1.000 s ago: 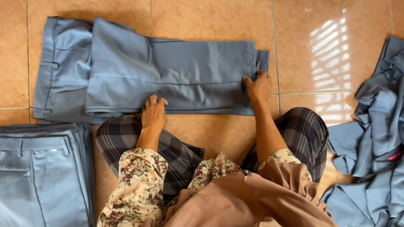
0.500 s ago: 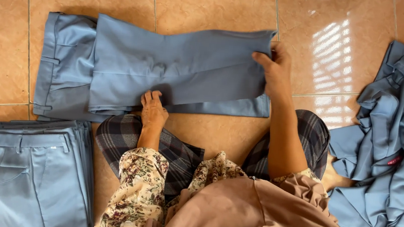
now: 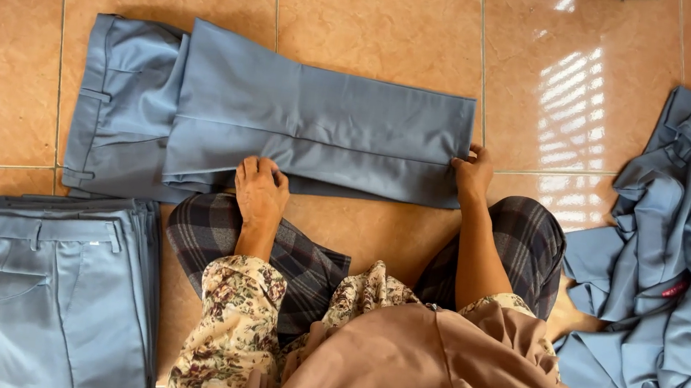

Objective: Folding blue trousers into neat squares and stacking them on the floor.

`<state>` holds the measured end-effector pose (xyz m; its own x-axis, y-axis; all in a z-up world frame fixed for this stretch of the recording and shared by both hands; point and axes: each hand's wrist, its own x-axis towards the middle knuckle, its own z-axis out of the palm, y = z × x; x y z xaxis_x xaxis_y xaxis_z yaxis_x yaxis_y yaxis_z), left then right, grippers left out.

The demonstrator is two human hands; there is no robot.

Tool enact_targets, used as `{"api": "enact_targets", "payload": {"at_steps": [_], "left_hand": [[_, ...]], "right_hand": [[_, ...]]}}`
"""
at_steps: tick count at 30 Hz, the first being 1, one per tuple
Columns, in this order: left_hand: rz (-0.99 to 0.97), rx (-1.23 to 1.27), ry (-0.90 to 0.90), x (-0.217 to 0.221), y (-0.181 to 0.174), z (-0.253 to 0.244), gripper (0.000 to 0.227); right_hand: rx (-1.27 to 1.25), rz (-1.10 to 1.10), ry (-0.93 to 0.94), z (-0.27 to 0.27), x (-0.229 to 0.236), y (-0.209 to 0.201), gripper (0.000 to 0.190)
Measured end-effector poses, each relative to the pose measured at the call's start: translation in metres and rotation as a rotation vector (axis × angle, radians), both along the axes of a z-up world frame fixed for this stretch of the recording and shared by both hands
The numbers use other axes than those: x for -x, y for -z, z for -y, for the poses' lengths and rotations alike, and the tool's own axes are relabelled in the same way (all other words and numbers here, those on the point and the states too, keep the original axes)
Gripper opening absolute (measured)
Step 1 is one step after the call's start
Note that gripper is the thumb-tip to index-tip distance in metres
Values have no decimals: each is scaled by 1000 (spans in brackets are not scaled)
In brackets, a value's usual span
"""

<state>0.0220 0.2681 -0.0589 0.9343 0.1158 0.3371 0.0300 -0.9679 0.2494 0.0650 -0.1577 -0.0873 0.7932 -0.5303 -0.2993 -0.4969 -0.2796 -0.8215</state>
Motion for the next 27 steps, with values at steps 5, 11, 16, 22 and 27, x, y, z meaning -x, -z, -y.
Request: {"api": "enact_targets", "payload": {"at_steps": [5,11,16,22,27], "left_hand": [[-218,-157,66,5,34,-6,12],[-443,-219,110,1,55,-11,6],[-642,-145,88,-2,63,-13,7],[-576,92,84,-29,24,10,18],[-255,294,288,-43,-26,80,26]], "right_hand": [[140,-31,-52,3,-3,8,48],[275,75,-78,-1,0,-9,36],[386,92,-60,-6,-8,7,37],[434,6,-11,-16,-9,3,38],[656,34,13,-39,-10,-1,52]]}}
